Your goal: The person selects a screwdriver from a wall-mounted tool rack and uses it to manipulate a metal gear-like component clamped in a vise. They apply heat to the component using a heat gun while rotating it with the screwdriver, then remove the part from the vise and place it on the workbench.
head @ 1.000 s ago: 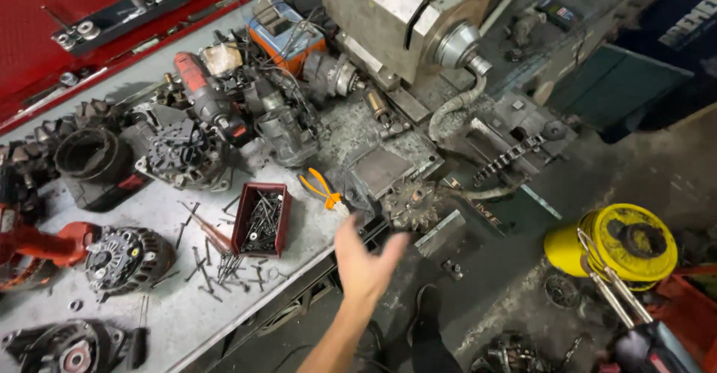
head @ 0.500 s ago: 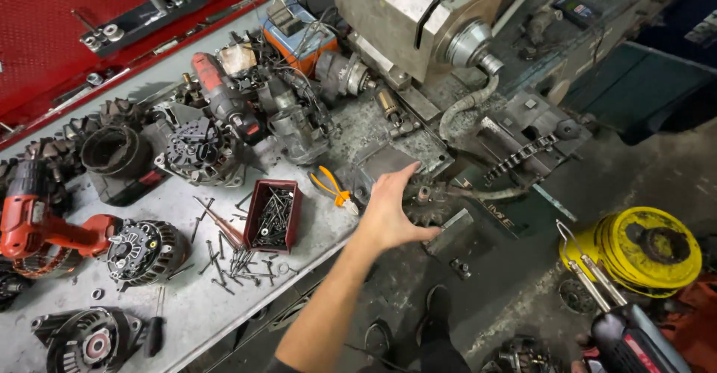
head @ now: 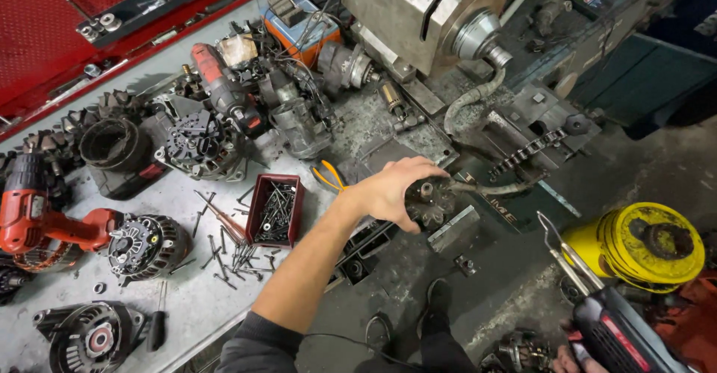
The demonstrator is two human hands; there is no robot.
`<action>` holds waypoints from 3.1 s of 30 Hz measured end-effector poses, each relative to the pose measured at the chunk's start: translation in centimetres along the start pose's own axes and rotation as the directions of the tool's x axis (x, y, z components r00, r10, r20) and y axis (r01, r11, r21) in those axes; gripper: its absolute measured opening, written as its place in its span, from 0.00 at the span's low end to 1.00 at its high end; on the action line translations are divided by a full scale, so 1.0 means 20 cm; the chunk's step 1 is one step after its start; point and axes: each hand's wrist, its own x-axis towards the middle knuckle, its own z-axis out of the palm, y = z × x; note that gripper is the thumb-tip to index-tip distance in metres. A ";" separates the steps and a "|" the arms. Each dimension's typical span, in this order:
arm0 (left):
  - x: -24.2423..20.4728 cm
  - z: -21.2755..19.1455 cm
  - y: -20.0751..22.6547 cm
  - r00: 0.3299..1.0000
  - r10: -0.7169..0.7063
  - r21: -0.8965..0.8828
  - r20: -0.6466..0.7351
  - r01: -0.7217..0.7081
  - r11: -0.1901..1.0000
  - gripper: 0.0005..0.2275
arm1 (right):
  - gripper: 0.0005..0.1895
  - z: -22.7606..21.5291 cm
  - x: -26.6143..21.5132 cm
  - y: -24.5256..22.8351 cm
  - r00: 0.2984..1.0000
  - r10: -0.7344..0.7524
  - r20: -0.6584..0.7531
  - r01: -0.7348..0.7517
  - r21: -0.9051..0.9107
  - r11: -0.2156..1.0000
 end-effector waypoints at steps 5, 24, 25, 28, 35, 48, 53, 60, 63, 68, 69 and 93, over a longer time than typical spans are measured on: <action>0.01 0.04 0.05 0.997 -0.066 0.038 -0.043 0.067 0.997 0.45 | 0.27 0.26 0.30 -0.08 0.999 0.035 0.028 -0.037 0.054 0.998; 0.07 -0.02 -0.09 0.991 0.004 -0.009 0.132 -0.003 1.000 0.49 | 0.45 0.68 0.40 -0.10 0.971 -0.069 -0.227 0.025 -0.191 0.981; 0.08 -0.03 -0.08 0.987 -0.009 0.022 0.161 0.005 1.000 0.50 | 0.45 0.67 0.39 -0.09 0.963 -0.096 -0.252 0.044 -0.204 0.978; 0.07 -0.04 -0.02 0.987 -0.056 0.091 0.150 0.043 0.995 0.50 | 0.38 0.72 0.39 -0.11 0.965 -0.111 -0.237 0.062 -0.207 0.976; -0.02 0.15 0.20 0.944 -0.223 0.072 -0.242 0.247 0.966 0.48 | 0.31 0.70 0.38 -0.05 0.960 -0.166 -0.227 0.114 -0.223 0.968; -0.08 0.22 -0.03 0.848 -0.220 -0.179 -0.482 0.150 0.972 0.40 | 0.41 0.70 0.39 -0.05 0.967 -0.054 -0.247 0.020 -0.139 0.990; -0.11 0.12 -0.12 0.972 -0.084 -0.283 -0.221 0.018 0.959 0.42 | 0.37 1.21 0.55 -0.16 0.811 -0.170 -0.560 -0.066 -0.376 0.924; -0.08 0.05 -0.15 0.997 -0.081 -0.281 0.005 0.079 0.956 0.46 | 0.43 1.61 0.75 -0.23 0.658 -0.396 -0.641 0.084 -0.460 0.884; -0.05 0.03 -0.17 0.993 -0.055 -0.254 0.101 0.079 0.964 0.47 | 0.42 1.61 0.76 -0.23 0.697 -0.397 -0.598 0.097 -0.470 0.877; -0.07 0.04 -0.23 0.990 -0.031 -0.221 0.141 0.062 0.973 0.48 | 0.42 1.52 0.71 -0.18 0.651 -0.396 -0.648 0.041 -0.491 0.870; -0.07 0.04 -0.23 0.993 -0.014 -0.220 0.118 0.040 0.975 0.49 | 0.42 1.51 0.71 -0.18 0.641 -0.399 -0.655 0.023 -0.503 0.864; -0.20 0.25 -0.03 0.890 -0.164 -0.127 -0.426 0.121 0.985 0.47 | 0.44 1.46 0.69 -0.18 0.680 -0.322 -0.659 -0.029 -0.463 0.886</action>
